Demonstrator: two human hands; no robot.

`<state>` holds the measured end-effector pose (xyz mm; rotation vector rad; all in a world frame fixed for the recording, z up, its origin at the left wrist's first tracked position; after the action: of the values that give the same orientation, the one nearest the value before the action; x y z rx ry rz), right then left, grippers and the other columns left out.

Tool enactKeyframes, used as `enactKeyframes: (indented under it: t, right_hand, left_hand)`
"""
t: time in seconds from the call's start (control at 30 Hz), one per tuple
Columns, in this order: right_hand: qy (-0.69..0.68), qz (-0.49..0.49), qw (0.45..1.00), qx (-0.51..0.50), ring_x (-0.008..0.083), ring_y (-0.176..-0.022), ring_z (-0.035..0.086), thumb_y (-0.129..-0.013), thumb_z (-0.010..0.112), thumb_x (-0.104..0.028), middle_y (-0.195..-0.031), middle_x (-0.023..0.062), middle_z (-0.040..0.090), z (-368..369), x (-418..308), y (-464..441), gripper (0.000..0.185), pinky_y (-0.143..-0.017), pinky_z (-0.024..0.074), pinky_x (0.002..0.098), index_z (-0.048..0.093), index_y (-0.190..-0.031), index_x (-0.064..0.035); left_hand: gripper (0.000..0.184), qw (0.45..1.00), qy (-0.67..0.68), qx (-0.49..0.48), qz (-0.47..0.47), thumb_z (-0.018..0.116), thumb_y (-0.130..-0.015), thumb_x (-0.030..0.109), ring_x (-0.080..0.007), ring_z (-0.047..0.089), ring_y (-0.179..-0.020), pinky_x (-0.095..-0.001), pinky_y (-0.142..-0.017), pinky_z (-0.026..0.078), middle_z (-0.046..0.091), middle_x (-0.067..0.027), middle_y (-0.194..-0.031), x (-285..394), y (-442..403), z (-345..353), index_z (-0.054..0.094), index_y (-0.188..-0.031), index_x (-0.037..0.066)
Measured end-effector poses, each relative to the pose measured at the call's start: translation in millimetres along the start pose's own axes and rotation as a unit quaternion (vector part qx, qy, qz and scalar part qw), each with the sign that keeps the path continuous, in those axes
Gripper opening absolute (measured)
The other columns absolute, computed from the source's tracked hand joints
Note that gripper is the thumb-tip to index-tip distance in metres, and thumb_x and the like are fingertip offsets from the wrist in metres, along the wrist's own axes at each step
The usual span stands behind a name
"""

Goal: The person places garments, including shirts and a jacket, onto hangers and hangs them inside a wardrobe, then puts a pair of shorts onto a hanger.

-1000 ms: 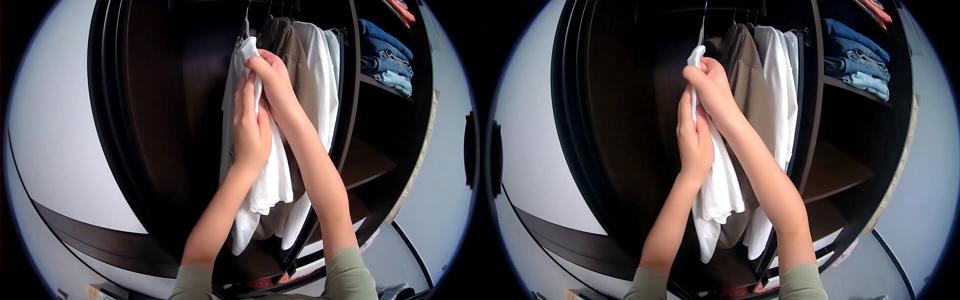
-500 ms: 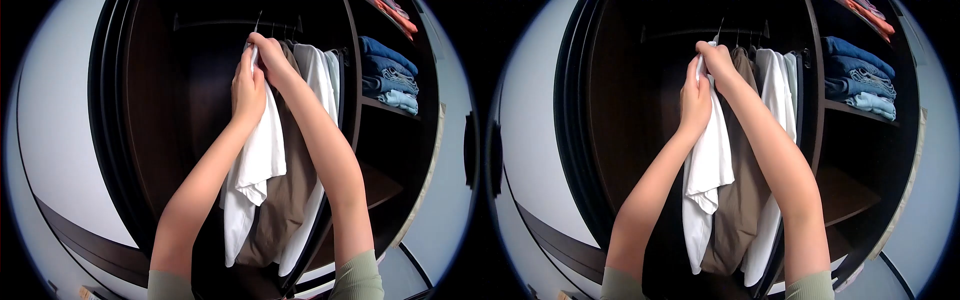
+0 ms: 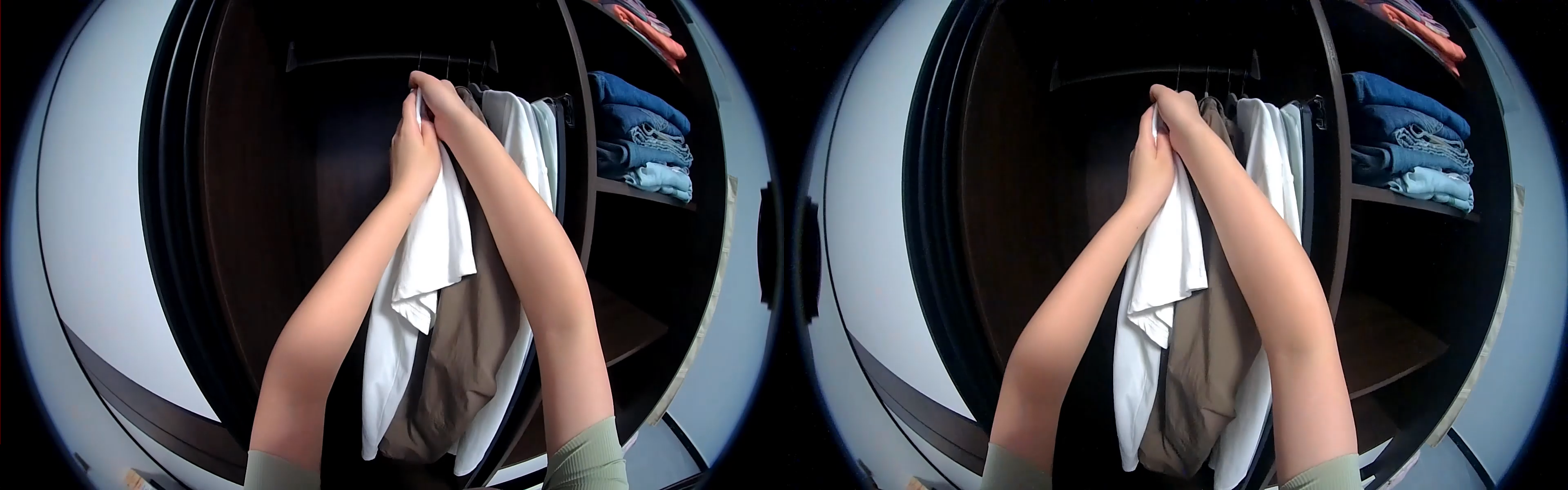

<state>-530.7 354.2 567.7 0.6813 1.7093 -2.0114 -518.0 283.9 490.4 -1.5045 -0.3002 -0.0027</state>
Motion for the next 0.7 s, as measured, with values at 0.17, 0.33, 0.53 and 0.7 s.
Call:
enactKeyframes:
  t: [0.17, 0.33, 0.53, 0.7]
  right_hand:
    - [0.041, -0.017, 0.999, 0.031, 0.018, -0.067, 0.056, -0.077, 0.057, -0.024, -0.075, 0.0086, 0.06, -23, 9, 4, 0.027, -0.063, 0.0451, 0.0302, 0.061, -0.085, 0.0022]
    - [0.314, -0.27, 0.906, 0.089, 0.0376, -0.092, 0.059, -0.074, 0.052, -0.021, -0.099, 0.0235, 0.061, -42, -5, 45, 0.04, -0.084, 0.0454, 0.0408, 0.059, -0.108, -0.0011]
    - [0.334, -0.327, 0.873, 0.141, 0.0302, -0.065, 0.058, -0.073, 0.055, -0.011, -0.07, 0.0136, 0.057, -44, -10, 114, 0.027, -0.065, 0.0467, 0.0398, 0.065, -0.097, -0.0054]
    - [0.263, -0.237, 0.935, 0.03, 0.0241, -0.062, 0.057, -0.074, 0.058, -0.013, -0.066, 0.0114, 0.056, -37, 11, 167, 0.028, -0.062, 0.0463, 0.034, 0.064, -0.1, -0.0029]
  left_hand:
    - [0.042, 0.999, 0.03, -0.029, 0.016, 0.031, -0.096, 0.018, -0.0328, 0.051, -0.111, -0.0376, -0.092, 0.041, 0.051, -0.0195, -0.121, 4, 14, 18, 0.025, -0.137, 0.012]
    - [0.044, 0.996, 0.077, -0.035, 0.027, 0.037, -0.095, 0.017, -0.0286, 0.043, -0.12, -0.0336, -0.098, 0.035, 0.046, -0.0179, -0.128, 4, 33, 31, 0.027, -0.136, 0.006]
    - [0.029, 0.983, 0.184, -0.024, -0.002, 0.039, -0.093, 0.017, -0.0276, 0.06, -0.093, -0.0304, -0.08, 0.045, 0.062, -0.0137, -0.098, 8, 70, 10, 0.054, -0.11, -0.001]
    - [0.022, 0.99, 0.142, 0.007, -0.02, 0.047, -0.088, 0.01, -0.0191, 0.061, -0.087, -0.0287, -0.075, 0.047, 0.063, -0.012, -0.097, 11, 99, -32, 0.056, -0.106, 0.002]
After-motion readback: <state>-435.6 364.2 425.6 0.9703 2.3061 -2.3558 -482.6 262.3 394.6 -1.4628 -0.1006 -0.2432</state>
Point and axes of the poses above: each hand's wrist, its own y-axis away from the middle knuckle, its own z-axis out of the palm, x = y × z, the point moved 3 cm from there along -y, towards the middle knuckle
